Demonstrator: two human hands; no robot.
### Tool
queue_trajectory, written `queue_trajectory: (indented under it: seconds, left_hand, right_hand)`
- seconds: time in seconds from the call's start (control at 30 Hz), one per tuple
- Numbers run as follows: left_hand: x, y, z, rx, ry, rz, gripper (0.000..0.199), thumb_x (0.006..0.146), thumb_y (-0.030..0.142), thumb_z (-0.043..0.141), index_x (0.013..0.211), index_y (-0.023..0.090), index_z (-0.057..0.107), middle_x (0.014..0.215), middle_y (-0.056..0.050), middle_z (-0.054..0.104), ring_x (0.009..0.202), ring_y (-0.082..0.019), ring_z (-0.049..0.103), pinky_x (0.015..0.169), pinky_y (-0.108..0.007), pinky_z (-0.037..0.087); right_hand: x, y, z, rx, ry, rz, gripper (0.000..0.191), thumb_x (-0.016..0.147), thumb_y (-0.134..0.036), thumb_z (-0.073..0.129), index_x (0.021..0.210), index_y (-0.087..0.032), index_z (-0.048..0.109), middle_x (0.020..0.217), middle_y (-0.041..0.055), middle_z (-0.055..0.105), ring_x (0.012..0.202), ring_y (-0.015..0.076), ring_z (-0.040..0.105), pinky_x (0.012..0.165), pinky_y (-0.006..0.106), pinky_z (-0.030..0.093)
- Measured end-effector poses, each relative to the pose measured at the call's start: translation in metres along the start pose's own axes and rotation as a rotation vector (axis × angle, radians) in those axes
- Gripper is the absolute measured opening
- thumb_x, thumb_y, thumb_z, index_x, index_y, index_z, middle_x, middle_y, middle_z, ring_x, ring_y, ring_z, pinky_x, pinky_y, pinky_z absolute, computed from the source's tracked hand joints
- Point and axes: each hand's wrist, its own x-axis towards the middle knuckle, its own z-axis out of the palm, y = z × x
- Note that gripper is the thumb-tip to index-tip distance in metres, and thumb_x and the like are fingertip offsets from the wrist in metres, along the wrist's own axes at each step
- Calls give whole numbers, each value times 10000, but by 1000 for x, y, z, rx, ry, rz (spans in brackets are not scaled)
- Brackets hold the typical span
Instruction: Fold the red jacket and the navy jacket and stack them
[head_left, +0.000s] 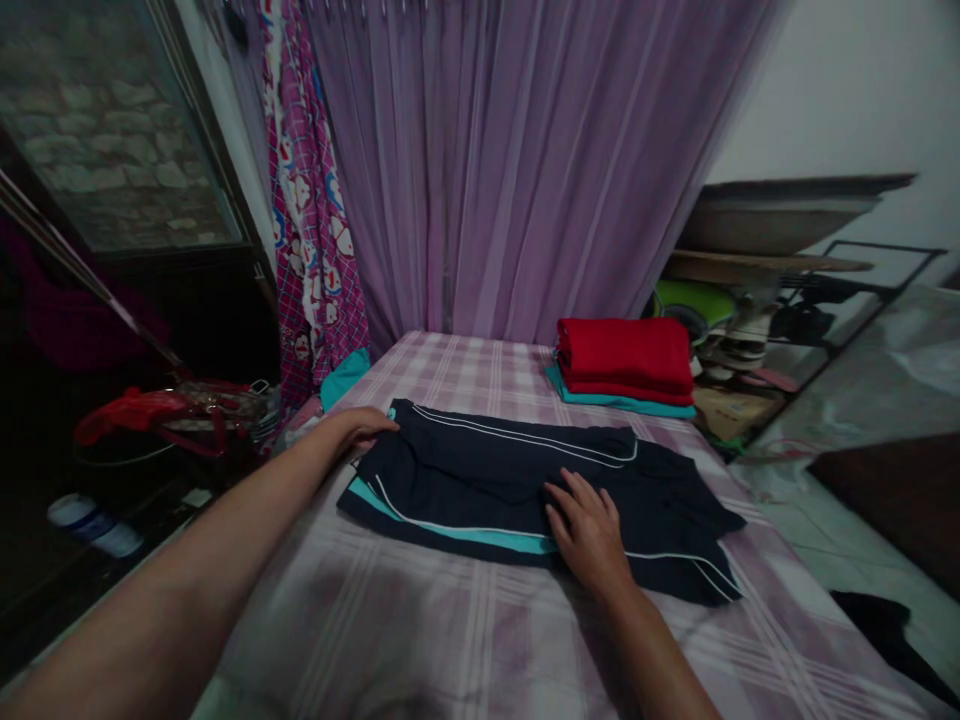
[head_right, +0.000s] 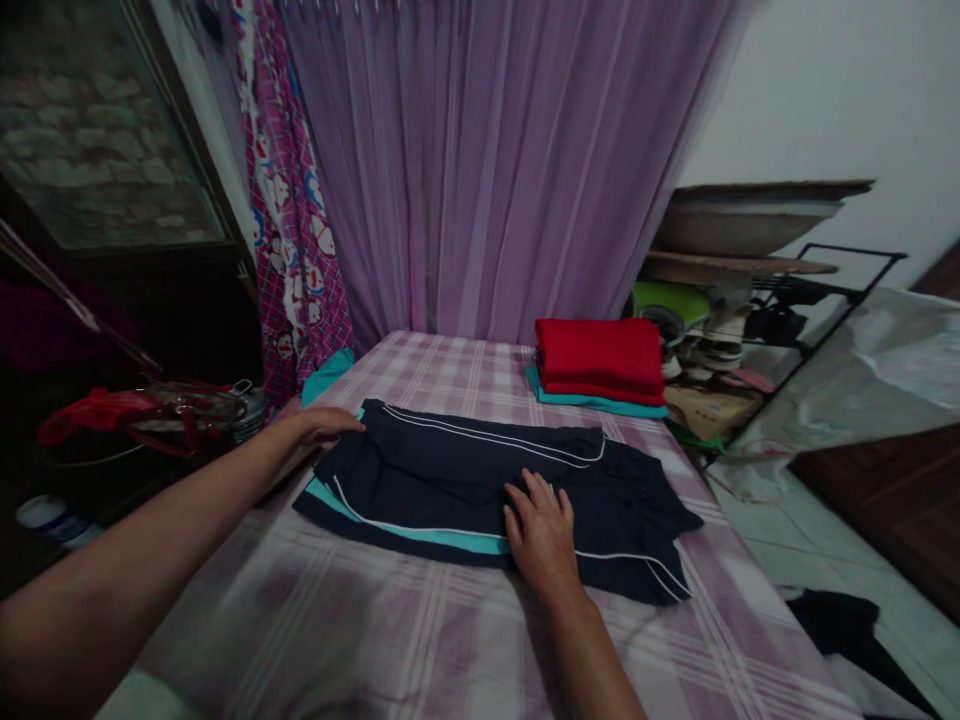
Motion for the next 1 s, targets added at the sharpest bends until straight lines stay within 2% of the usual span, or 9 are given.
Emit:
queue_trajectory:
  seconds: [0.13, 0.23, 0.4, 0.53, 0.63, 0.73, 0.83, 0.9, 1.0]
  left_hand:
    - [0, 60, -13, 0, -71, 49, 302, 859, 415, 542, 1017, 172, 625, 775, -44, 715, 664, -160, 683, 594, -249, 556]
    - [1, 117, -5, 38, -89, 115, 271, 854, 346, 517, 1016, 154, 620, 725, -36, 690, 596, -137, 661, 565, -226, 543]
    - [3, 202, 41, 159, -143, 213, 160, 764, 289, 585, 778, 143, 649, 576, -21, 631, 528, -149, 634, 560, -246, 536]
    - [4, 238, 95, 254, -163, 287, 119, 715, 241, 621, 654, 141, 642, 559, -57, 637, 616, -222, 678, 650, -322, 541]
    - [7, 243, 133, 285, -133, 337, 159, 744, 272, 616, 700, 125, 658, 640, -117, 677, 774, -288, 700, 728, -368, 529]
    - [18, 235, 150, 247, -171, 386, 352, 839, 446, 526, 790, 131, 674, 652, -107, 691, 697, -246, 697, 659, -326, 532]
    - [38, 217, 136, 166, -187, 464, 404, 910, 469, 389, 974, 183, 667, 784, -47, 735, 673, -168, 689, 644, -264, 536]
    - [54, 198, 115, 125, -120, 509, 355, 919, 373, 368, 1074, 216, 646, 994, -37, 740, 887, -161, 691, 801, -267, 530]
    - [79, 163, 84, 104, -1, 510, 365, 851, 279, 459, 1165, 209, 632, 1331, -66, 612, 1288, -199, 499, 1081, -305, 366]
  right_hand:
    - [-6, 11, -1, 8, 34, 42, 372, 918, -344, 432, 1210, -299, 658, 1434, 75, 522, 1344, 279, 433, 1100, 541, 276]
    - [-10, 13, -2, 23, 126, 83, 361, 910, -323, 433, 1174, -275, 675, 1400, 85, 553, 1319, 274, 461, 1091, 538, 294]
    - [-17, 21, -8, 58, 258, 163, 358, 916, -328, 420, 1145, -244, 682, 1355, 102, 587, 1276, 270, 504, 1065, 542, 334]
    - [-22, 43, -13, 97, 313, 238, 364, 919, -358, 435, 1163, -237, 676, 1335, 112, 599, 1240, 278, 535, 1016, 516, 403]
    - [-23, 55, -17, 121, 330, 248, 369, 919, -367, 449, 1169, -215, 675, 1312, 126, 614, 1205, 284, 562, 973, 493, 449]
    - [-22, 49, -26, 136, 398, 252, 345, 919, -345, 457, 1135, -199, 683, 1266, 126, 642, 1173, 278, 582, 968, 483, 455]
    - [-18, 22, -37, 200, 440, 191, 282, 927, -303, 465, 1054, -200, 695, 1164, 103, 693, 1098, 241, 616, 939, 433, 471]
    - [-15, 1, -43, 269, 382, 81, 254, 934, -277, 470, 1025, -207, 697, 1105, 86, 714, 1054, 215, 628, 917, 395, 480]
    - [-12, -23, -44, 331, 198, -46, 254, 929, -285, 501, 1076, -215, 695, 1139, 85, 706, 1093, 216, 612, 963, 400, 459]
